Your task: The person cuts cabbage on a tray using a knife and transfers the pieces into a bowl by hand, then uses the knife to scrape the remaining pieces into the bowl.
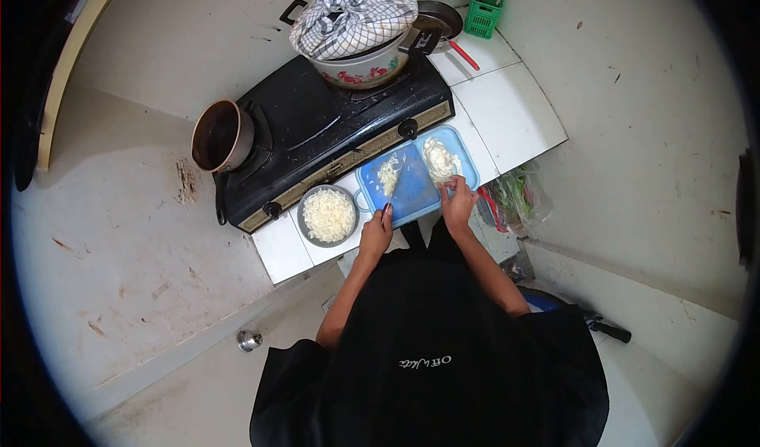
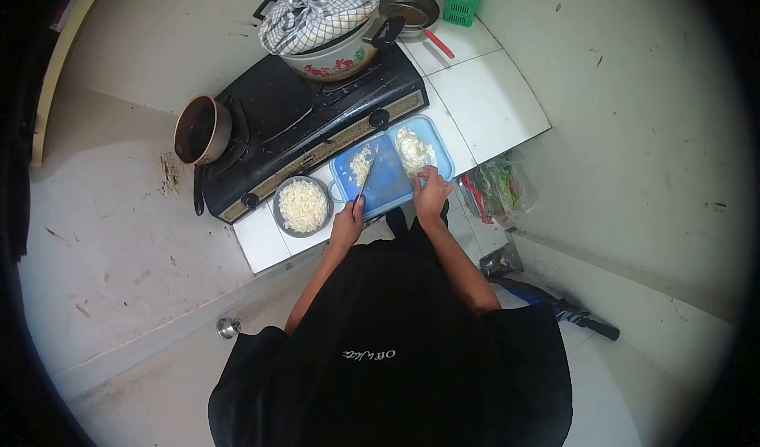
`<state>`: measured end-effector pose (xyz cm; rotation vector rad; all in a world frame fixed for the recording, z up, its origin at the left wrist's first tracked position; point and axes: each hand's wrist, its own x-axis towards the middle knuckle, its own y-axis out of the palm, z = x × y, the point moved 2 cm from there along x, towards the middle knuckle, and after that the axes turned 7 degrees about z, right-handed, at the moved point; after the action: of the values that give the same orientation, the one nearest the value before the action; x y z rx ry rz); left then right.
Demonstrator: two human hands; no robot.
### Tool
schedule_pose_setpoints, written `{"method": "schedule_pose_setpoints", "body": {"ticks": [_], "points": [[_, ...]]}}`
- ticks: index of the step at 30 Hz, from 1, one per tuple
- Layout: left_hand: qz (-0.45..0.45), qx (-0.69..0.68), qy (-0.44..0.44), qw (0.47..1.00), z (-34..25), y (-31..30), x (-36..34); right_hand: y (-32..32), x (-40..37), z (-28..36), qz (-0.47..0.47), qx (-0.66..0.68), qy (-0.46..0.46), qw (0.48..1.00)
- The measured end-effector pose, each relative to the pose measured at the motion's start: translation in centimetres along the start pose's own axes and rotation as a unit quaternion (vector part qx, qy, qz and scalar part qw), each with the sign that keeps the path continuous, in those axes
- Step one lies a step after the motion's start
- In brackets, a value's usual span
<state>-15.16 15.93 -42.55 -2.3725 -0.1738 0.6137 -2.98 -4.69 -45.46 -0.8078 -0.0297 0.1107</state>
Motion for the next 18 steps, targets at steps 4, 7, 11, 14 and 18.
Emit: {"method": "schedule_pose_setpoints", "body": {"ticks": [4, 7, 11, 14, 18], "points": [[0.011, -0.002, -0.008, 1.000, -0.5, -0.9, 0.0, -0.8, 0.4, -0.1, 0.007, -0.013, 0.021, 1.000], [0.008, -0.005, -0.002, 1.000, -0.6, -1.3, 0.2, -1.0, 0.5, -0.5, -0.028, -0.031, 0.000, 0.999], [-0.005, -0.004, 0.013, 1.000, -0.8, -1.3, 0.1, -0.8, 1.1, -2.2, -0.061, -0.074, -0.032, 0.995], [0.001, -0.016, 0.003, 1.000, -0.8, -1.4, -0.2, -1.8, 1.3, -0.8, -0.030, -0.052, -0.026, 0.998], [0.024, -0.017, -0.015, 0.999, -0.6, -1.5, 0.0, -1.5, 2.1, -0.8, -0.031, -0.057, -0.040, 0.997]]}}
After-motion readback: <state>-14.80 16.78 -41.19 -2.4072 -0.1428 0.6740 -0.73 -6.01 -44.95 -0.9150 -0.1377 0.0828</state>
